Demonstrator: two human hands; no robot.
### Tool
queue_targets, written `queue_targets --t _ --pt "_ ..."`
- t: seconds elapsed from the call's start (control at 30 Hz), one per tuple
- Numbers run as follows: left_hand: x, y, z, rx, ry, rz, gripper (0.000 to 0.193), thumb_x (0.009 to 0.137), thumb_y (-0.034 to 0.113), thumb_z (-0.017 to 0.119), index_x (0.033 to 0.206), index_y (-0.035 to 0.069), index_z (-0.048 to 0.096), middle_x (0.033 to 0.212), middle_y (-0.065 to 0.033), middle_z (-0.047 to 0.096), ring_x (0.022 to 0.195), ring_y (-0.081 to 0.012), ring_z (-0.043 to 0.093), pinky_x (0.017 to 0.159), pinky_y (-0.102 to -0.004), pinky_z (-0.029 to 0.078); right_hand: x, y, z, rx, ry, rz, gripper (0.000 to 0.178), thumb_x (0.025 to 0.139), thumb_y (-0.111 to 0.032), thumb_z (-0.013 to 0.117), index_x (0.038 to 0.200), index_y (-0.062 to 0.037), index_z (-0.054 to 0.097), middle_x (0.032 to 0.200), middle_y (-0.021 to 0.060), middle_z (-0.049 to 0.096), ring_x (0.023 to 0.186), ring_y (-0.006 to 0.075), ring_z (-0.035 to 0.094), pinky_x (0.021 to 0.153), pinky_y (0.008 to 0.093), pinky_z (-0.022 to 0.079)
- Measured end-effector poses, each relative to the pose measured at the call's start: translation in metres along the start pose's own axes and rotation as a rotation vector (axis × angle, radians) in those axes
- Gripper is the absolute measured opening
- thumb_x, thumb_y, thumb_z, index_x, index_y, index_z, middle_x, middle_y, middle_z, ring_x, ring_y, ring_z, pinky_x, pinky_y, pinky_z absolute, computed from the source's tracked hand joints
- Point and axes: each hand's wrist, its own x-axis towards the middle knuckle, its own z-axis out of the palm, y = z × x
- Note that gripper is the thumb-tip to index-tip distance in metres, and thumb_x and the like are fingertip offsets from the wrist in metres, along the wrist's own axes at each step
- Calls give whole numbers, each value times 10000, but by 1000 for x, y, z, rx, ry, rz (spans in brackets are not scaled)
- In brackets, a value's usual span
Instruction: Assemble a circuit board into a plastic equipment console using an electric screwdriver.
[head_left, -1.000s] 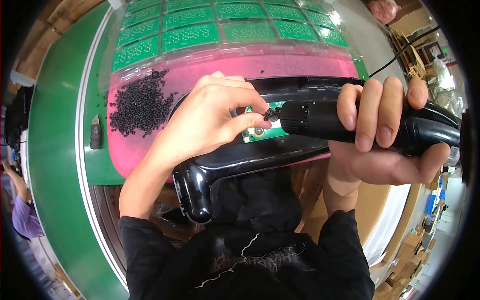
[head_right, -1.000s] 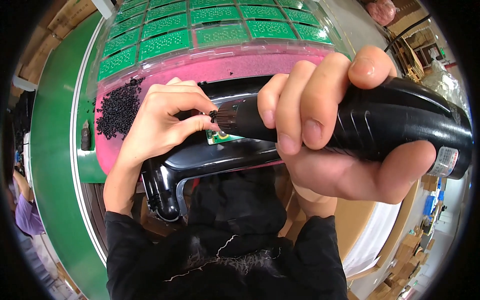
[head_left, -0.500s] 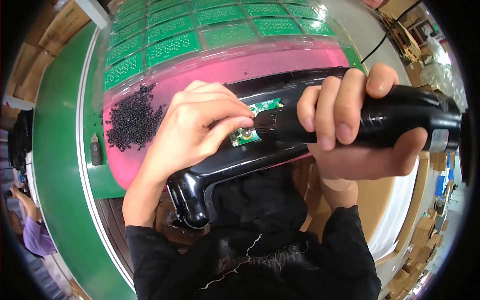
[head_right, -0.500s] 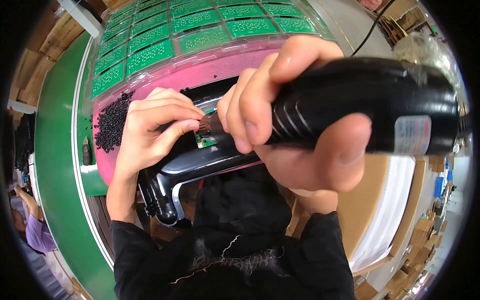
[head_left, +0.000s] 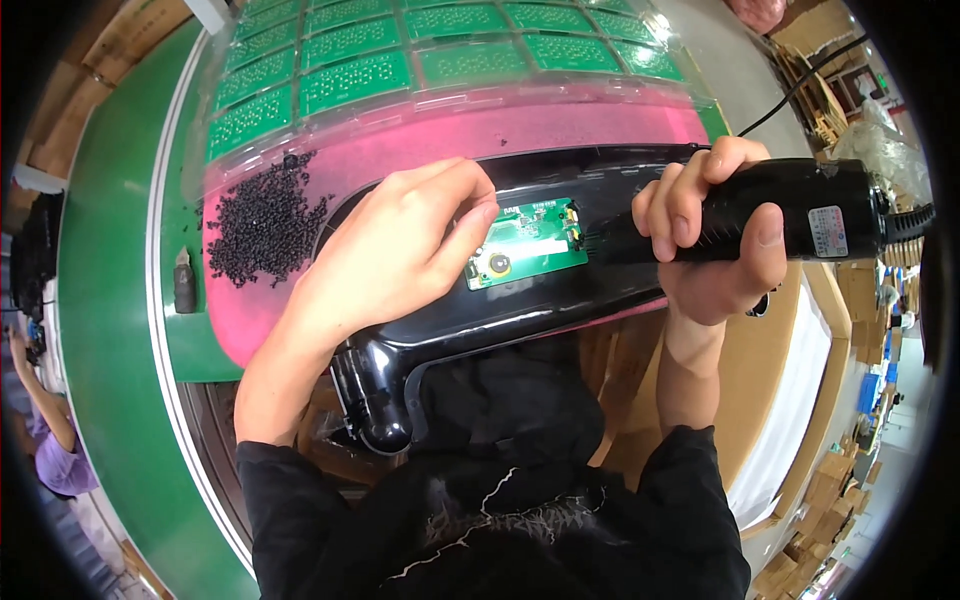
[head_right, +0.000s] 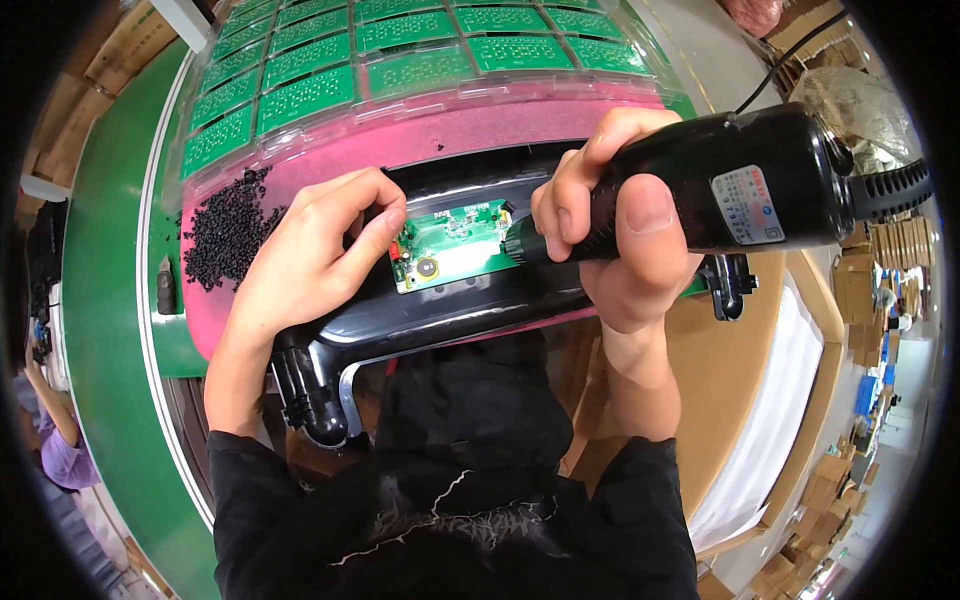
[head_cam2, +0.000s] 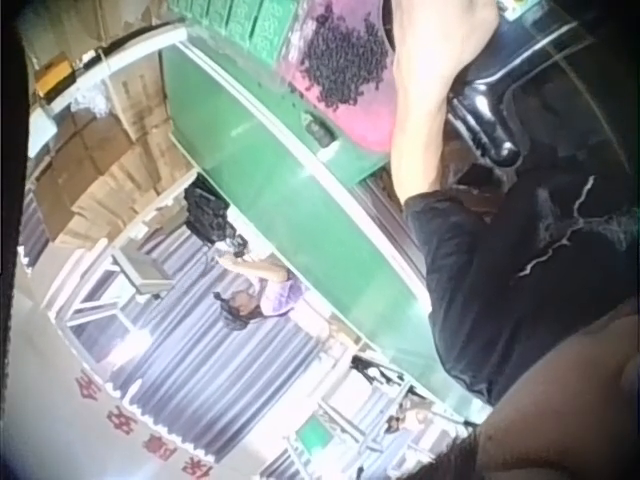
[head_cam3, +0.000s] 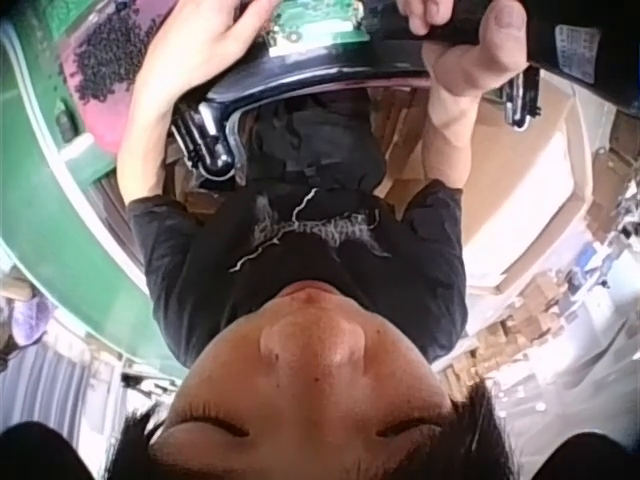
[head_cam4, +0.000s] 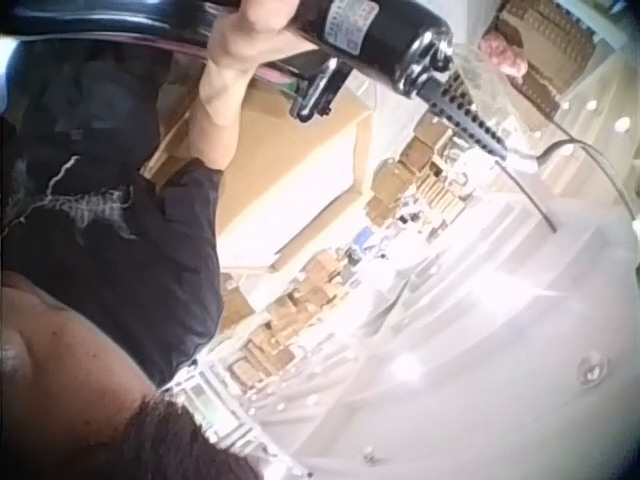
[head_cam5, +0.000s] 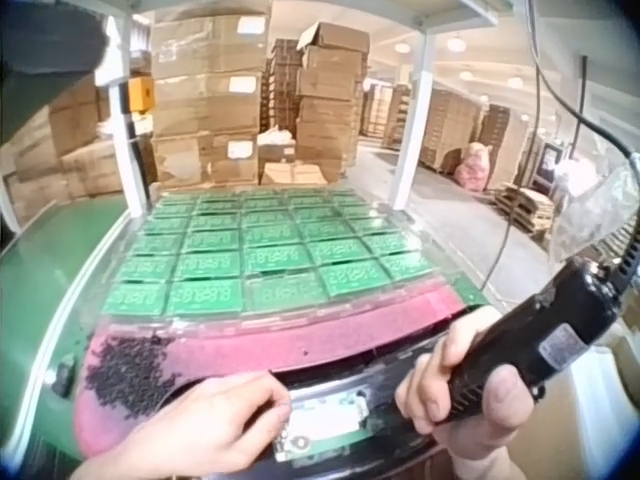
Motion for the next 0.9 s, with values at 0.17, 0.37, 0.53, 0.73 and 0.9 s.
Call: queue_targets --t 0.17,0.37,0.53,0.73,0.9 --pt "-7 -7 -1 54 -34 5 161 881 117 506 816 -30 513 723 -157 525 679 -341 548 618 -386 431 4 7 11 31 -33 -1 435 857 -457 507 985 -44 455 593 12 435 456 111 383 483 276 339" --pt "-4 -12 4 29 -4 118 146 833 137 588 839 -8 574 795 -143 575 754 -349 584 655 -411 471 6 9 3 121 -64 33 434 821 -433 560 953 -40 431 620 9 438 482 100 385 491 248 323" --pt "-9 -13 2 10 -5 104 130 815 116 606 848 -6 573 813 -136 585 775 -351 588 667 -417 469 10 15 -1 133 -118 73 448 816 -440 576 951 -36 437 605 5 429 477 95 367 488 245 317" --pt "-4 -13 0 -58 19 172 128 785 101 640 823 -19 615 782 -142 622 763 -336 606 661 -392 477 1 8 6 65 -58 3 509 817 -465 571 1023 -12 460 609 14 446 469 102 377 497 258 325" --pt "-5 -5 -6 -253 13 137 115 773 94 657 809 -15 656 766 -135 649 716 -287 628 637 -352 482 -12 10 13 115 6 -176 537 815 -508 564 1042 -28 480 629 6 444 488 108 399 512 259 321"
